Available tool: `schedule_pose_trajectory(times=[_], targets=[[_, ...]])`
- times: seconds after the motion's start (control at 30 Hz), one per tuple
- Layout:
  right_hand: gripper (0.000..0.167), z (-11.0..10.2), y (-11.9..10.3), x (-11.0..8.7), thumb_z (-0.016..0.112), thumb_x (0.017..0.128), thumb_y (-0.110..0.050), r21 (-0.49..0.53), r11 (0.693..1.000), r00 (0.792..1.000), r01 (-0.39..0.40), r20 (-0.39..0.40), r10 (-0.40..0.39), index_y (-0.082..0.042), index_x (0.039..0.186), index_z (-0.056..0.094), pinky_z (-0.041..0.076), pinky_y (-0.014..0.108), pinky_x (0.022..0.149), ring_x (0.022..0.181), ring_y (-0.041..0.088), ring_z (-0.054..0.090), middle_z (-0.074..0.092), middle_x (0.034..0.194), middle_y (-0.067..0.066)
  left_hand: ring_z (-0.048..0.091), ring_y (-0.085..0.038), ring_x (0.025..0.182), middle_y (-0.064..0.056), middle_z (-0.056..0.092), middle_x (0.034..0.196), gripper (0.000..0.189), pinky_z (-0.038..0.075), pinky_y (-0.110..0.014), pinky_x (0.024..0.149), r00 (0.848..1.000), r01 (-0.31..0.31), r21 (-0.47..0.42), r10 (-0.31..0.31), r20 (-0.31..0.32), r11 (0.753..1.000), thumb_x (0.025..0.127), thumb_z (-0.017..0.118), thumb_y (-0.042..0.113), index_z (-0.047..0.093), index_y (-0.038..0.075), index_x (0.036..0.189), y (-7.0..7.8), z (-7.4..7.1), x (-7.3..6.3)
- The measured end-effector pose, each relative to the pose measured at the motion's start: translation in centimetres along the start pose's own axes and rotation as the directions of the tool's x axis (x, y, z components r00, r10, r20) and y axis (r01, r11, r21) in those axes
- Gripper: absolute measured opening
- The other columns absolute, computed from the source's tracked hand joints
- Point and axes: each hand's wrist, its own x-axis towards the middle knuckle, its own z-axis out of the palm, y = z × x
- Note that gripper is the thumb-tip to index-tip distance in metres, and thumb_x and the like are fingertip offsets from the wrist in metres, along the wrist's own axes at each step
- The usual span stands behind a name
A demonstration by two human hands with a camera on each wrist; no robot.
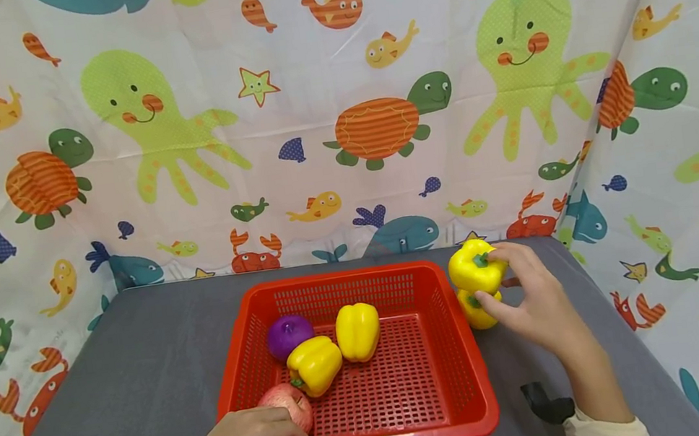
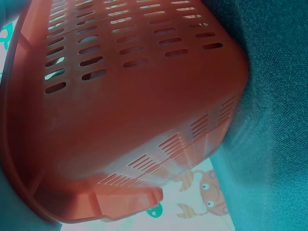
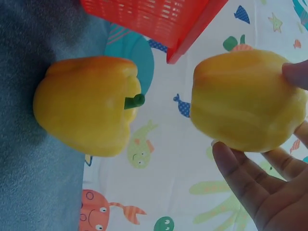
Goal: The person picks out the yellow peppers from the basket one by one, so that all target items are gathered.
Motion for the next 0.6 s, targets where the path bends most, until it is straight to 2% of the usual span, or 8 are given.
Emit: schedule_pose_trajectory(times=[0.1,0.33,0.5,0.6], targets=[[0.064,-0.1,0.4,-0.1,0.086,0.071,0.002,-0.016,1.0,1.0,-0.026,0.005,0.026,-0.002,0.127,0.056,0.044,0.009,0.079,0.112,0.014,0.047,0.052,0.133,0.013,0.05,0.004,0.067,0.03,0.058,0.078,0.027,0.043,-0.022,0.059,1.0,-0.002,0.006,0.002,0.001,1.0,0.088,0.064,0.061,0.072,0.036,0.092,0.0,0.0,0.0],[0.062,-0.5,1.3,-0.2,0.083,0.074,0.005,-0.014,0.997,0.997,-0.07,0.025,0.07,0.002,0.128,0.053,0.041,0.005,0.077,0.112,0.009,0.044,0.05,0.133,0.017,0.05,0.004,0.067,0.031,0.057,0.079,0.027,0.043,-0.021,0.059,1.0,-0.006,0.009,0.006,0.001,1.0,0.089,0.063,0.061,0.072,0.036,0.093,-0.1,0.0,0.1],[0.06,-0.8,1.7,-0.1,0.084,0.076,0.003,-0.022,0.992,0.992,-0.122,0.022,0.122,0.003,0.127,0.053,0.039,0.003,0.075,0.11,0.033,0.048,0.049,0.131,0.022,0.05,0.003,0.066,0.03,0.058,0.078,0.025,0.043,-0.022,0.059,1.0,0.008,0.0,-0.008,0.007,1.0,0.088,0.064,0.06,0.071,0.036,0.092,0.1,0.0,0.0],[0.059,-0.9,1.8,-0.1,0.084,0.077,0.002,-0.026,0.988,0.988,-0.153,0.018,0.153,0.005,0.127,0.052,0.038,0.001,0.073,0.11,0.041,0.049,0.048,0.13,0.024,0.05,0.003,0.065,0.03,0.057,0.077,0.025,0.043,-0.022,0.059,1.0,0.008,0.004,-0.008,0.004,1.0,0.088,0.064,0.06,0.071,0.036,0.091,0.1,0.0,0.0]])
